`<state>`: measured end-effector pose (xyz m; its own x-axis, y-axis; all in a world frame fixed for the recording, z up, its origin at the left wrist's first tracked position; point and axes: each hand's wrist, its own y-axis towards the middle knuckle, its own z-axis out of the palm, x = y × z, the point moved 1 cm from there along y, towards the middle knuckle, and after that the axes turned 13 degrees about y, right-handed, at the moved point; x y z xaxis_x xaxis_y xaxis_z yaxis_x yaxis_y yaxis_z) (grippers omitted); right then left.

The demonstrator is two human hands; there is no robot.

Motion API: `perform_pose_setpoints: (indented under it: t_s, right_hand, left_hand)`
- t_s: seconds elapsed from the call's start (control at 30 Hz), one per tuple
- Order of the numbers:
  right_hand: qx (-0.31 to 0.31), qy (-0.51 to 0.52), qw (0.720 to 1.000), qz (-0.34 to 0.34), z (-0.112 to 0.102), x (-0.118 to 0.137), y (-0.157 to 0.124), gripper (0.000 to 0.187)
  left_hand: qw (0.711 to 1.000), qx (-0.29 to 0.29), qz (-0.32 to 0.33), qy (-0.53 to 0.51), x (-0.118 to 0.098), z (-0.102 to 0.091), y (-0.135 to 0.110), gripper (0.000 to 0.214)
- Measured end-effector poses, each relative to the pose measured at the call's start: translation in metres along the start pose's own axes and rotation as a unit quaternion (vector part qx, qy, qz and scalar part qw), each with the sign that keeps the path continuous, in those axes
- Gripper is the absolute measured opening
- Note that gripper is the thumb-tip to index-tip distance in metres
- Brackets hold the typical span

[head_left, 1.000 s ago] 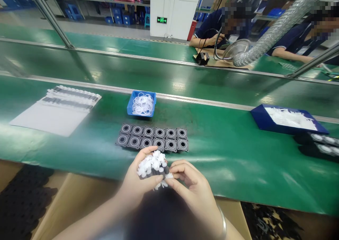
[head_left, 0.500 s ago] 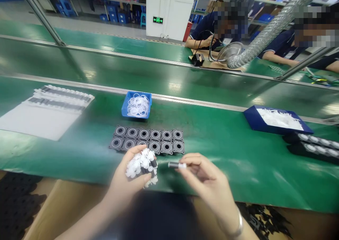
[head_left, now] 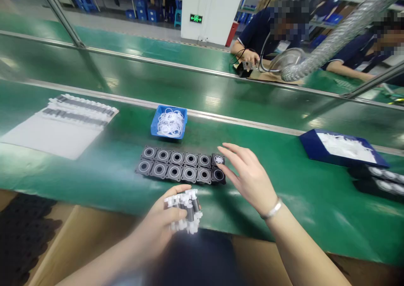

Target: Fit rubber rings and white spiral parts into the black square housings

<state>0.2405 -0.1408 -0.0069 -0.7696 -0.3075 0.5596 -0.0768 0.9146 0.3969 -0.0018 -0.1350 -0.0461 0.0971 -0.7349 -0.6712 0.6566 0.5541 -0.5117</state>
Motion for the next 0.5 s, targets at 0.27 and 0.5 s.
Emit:
perform_pose_setpoints:
  t_s: [0.27,0.5]
  right_hand:
    - [0.188,0.113,0.973,-0.063,0.035,0.061,-0.048,0.015]
    - [0.122,0.199,0.969,-0.079,0.031,0.052,-0.061,0.013]
  left_hand:
    - [0.999,-0.032,0.0,-0.015,0.003,0.0,0.007,0.052]
    - [1.0,0.006,-0.001,-0.006,0.0,0.003,0.004,0.052]
